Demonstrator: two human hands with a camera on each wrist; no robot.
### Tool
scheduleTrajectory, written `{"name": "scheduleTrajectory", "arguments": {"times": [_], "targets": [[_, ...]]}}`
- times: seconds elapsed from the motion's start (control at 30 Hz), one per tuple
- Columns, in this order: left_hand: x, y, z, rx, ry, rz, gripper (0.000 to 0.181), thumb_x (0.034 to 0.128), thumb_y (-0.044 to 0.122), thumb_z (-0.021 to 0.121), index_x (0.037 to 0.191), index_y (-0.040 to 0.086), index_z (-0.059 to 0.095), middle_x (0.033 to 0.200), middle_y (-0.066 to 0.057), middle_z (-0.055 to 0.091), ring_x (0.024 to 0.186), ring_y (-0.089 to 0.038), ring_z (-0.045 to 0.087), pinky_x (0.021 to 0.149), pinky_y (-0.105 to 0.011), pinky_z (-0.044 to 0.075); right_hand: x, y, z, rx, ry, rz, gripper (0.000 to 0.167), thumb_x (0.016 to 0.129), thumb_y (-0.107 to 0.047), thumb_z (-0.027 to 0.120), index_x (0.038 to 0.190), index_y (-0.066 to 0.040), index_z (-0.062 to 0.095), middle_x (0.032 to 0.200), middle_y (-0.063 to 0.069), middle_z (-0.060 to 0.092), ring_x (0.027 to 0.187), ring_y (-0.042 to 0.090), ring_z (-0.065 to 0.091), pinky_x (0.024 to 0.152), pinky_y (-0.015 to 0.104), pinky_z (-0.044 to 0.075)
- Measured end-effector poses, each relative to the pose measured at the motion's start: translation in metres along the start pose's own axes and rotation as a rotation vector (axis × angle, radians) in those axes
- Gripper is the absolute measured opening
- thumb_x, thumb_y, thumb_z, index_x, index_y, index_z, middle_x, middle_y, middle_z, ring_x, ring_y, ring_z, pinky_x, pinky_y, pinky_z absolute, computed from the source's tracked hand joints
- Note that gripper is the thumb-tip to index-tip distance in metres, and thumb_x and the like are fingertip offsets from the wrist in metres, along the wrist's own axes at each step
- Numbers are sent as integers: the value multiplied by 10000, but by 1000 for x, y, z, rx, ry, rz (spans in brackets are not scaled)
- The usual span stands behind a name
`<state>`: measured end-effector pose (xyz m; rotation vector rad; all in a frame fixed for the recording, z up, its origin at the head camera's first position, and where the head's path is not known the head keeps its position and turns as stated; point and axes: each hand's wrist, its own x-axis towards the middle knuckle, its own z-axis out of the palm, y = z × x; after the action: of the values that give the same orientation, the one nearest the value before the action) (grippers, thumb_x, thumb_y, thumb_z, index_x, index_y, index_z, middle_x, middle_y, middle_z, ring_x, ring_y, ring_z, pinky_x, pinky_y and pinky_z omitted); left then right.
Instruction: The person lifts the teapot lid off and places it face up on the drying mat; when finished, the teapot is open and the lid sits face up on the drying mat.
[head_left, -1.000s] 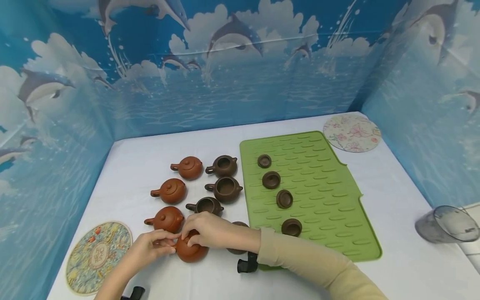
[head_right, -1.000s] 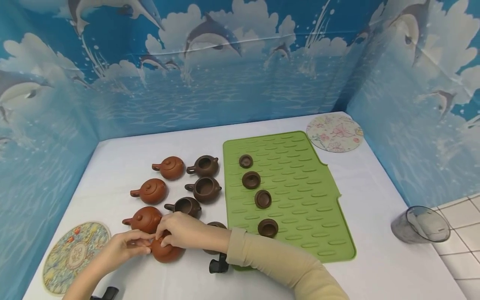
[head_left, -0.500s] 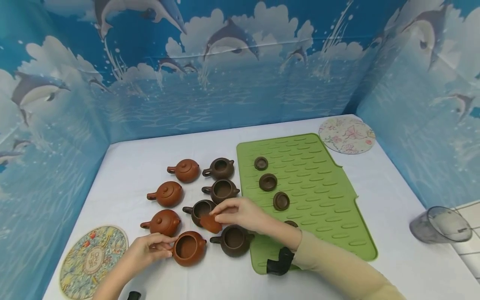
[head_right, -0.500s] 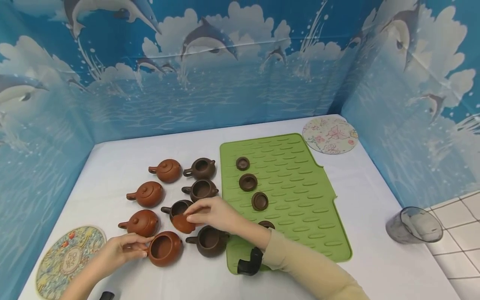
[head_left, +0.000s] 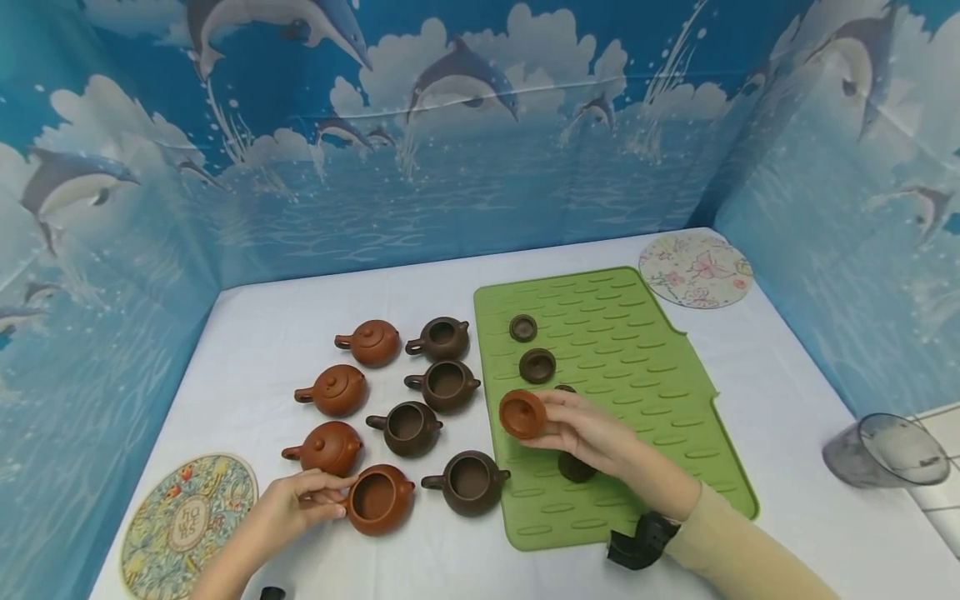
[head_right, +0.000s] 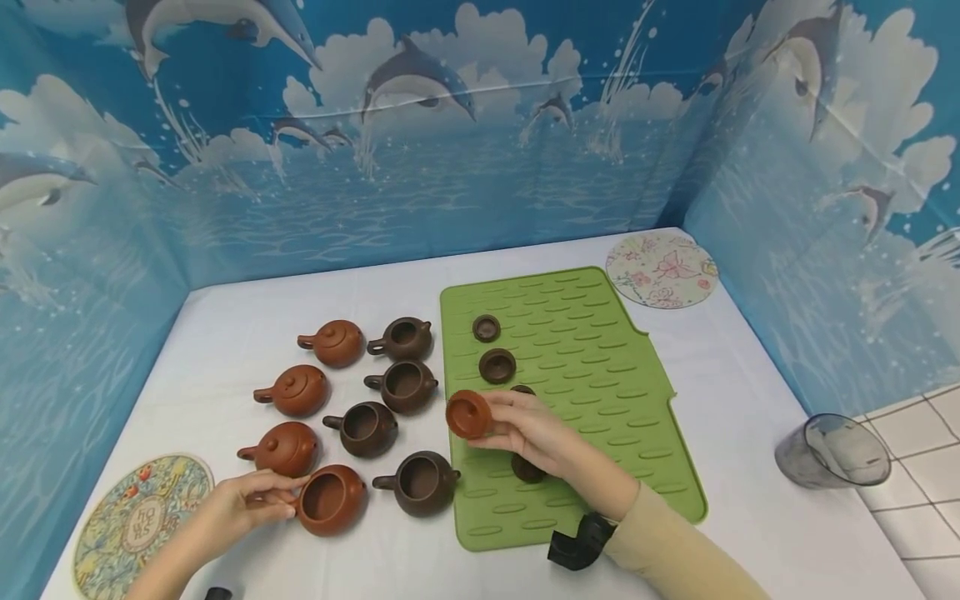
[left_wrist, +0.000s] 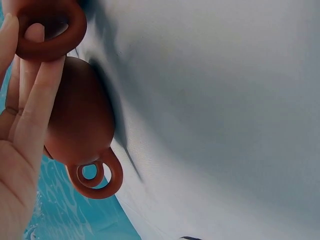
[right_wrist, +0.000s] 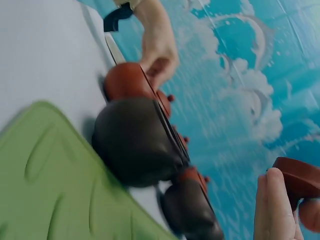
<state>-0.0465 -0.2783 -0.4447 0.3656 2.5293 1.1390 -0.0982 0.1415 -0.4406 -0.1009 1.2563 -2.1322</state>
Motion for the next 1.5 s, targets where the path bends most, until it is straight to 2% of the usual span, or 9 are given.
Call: {"name": "scheduleTrajectory", "arguments": {"times": [0.17,0.27,0.4,0.53,0.63,0.8,0.9,1.13,1.5], "targets": [[0,0,2,3,8,-3,304,792,90,794,1088,42,744,955,-53,704,774,18,632,691,-201,574,-22,-12,-26,103,-4,-64,300,1075,-173,406,1316,-60,544,1190,39,689,1097,161,677,973,294,522],[0,0,2,5,19,2,308,786,75,796,1087,38,744,949,-54,702,774,16,637,689,-199,576,-33,-18,-41,52,44,-114,260,1077,-188,403,1194,-133,629,1167,18,696,1084,135,674,962,259,523],[-1,0,1,17,27,6,319,777,64,798,1091,35,744,935,-42,700,773,18,638,690,-193,575,-46,-23,-57,-227,237,-99,370,1059,-229,462,1330,14,531,1173,-19,667,1037,55,666,937,211,525],[-1,1,1,25,25,1,321,778,68,798,1093,40,745,933,-30,698,773,22,632,694,-190,573,-59,-26,-70,-535,397,17,650,1052,-337,469,1473,128,299,1337,188,566,996,-37,644,908,161,518],[-1,2,0,22,22,-6,320,781,75,798,1094,44,745,936,-30,697,775,20,632,695,-189,573,-69,-28,-78,-736,419,66,636,1047,-359,475,1464,106,356,1379,287,527,996,24,682,907,206,535],[-1,2,0,15,17,-5,324,782,68,797,1099,37,744,942,-42,700,777,20,637,692,-194,574,-87,-32,-86,-1055,388,66,496,1026,-331,530,1345,47,564,1275,264,622,1115,340,661,944,493,528],[-1,2,0,9,17,-2,328,781,57,795,1103,27,742,942,-50,703,780,20,641,689,-200,577,-93,-32,-90,-1185,376,83,447,1005,-337,569,1280,9,638,1215,205,675,1133,396,624,894,510,536],[-1,2,0,-2,9,-29,328,781,70,798,1103,35,742,957,-57,700,780,17,638,693,-187,572,-93,-25,-94,-1297,388,42,387,977,-323,618,1216,-27,687,1135,149,717,1098,393,640,856,504,546],[-2,3,-2,4,2,-25,303,798,113,795,1093,59,745,949,-32,704,772,18,629,686,-205,569,-89,-27,-94,-1312,393,1,417,988,-339,599,1270,-37,654,1224,204,671,1124,423,619,843,519,544]]}}
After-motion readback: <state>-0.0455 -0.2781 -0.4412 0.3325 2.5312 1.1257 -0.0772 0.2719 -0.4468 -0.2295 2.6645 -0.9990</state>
